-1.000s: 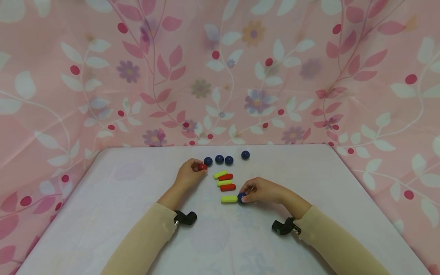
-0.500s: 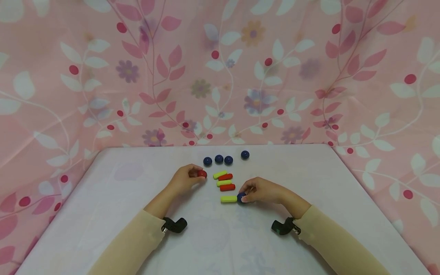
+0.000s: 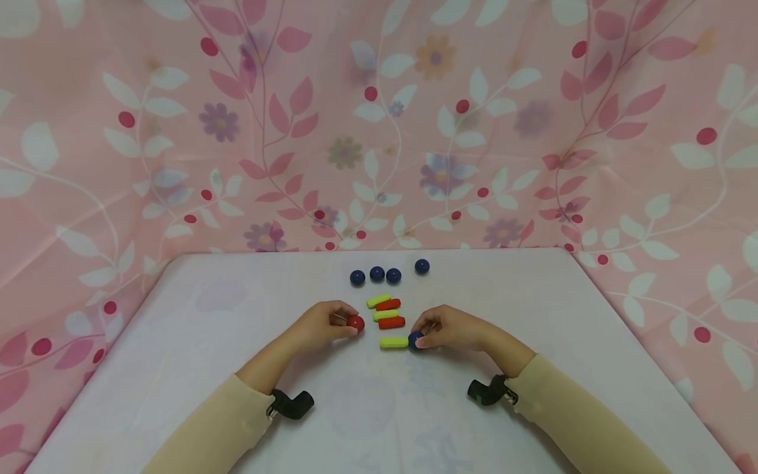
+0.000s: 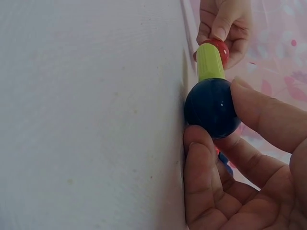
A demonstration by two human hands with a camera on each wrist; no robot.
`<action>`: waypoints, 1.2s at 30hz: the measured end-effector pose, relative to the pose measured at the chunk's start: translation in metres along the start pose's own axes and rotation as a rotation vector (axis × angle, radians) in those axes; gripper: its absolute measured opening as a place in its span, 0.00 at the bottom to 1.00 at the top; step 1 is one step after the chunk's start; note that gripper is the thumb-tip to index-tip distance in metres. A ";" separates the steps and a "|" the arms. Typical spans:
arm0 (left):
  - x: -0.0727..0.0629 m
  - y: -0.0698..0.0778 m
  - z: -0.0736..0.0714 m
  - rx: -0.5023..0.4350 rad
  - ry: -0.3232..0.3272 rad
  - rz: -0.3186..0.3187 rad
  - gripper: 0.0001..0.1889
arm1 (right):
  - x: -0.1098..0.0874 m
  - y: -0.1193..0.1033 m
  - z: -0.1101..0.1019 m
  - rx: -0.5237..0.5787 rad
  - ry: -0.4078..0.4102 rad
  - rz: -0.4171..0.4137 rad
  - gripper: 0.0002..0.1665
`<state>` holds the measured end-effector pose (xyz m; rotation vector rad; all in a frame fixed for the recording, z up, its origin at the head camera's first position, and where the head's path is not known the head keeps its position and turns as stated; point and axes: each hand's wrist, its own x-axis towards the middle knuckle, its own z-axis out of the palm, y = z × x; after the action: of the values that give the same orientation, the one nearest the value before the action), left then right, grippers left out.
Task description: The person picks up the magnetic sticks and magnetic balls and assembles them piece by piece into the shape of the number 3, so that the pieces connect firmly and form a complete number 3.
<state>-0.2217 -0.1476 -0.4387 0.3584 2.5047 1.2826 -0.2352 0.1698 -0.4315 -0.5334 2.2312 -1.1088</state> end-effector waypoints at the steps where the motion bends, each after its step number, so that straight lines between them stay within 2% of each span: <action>1: -0.001 0.000 0.001 -0.001 -0.009 0.006 0.16 | 0.000 0.000 0.000 0.001 -0.002 -0.004 0.16; 8: -0.005 0.003 0.006 -0.005 -0.064 0.040 0.15 | 0.001 0.001 0.000 -0.015 0.004 0.002 0.15; 16: -0.009 0.007 0.013 0.030 -0.114 0.085 0.15 | -0.002 -0.001 0.000 -0.009 0.003 -0.037 0.15; 29: -0.010 0.009 0.020 0.036 -0.122 0.092 0.15 | -0.002 0.000 0.000 0.006 -0.003 -0.025 0.15; 36: -0.008 0.007 0.024 0.029 -0.130 0.125 0.15 | -0.001 0.000 0.000 0.016 -0.005 -0.027 0.16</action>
<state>-0.2045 -0.1287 -0.4448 0.5939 2.4267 1.2265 -0.2339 0.1703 -0.4307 -0.5608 2.2153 -1.1370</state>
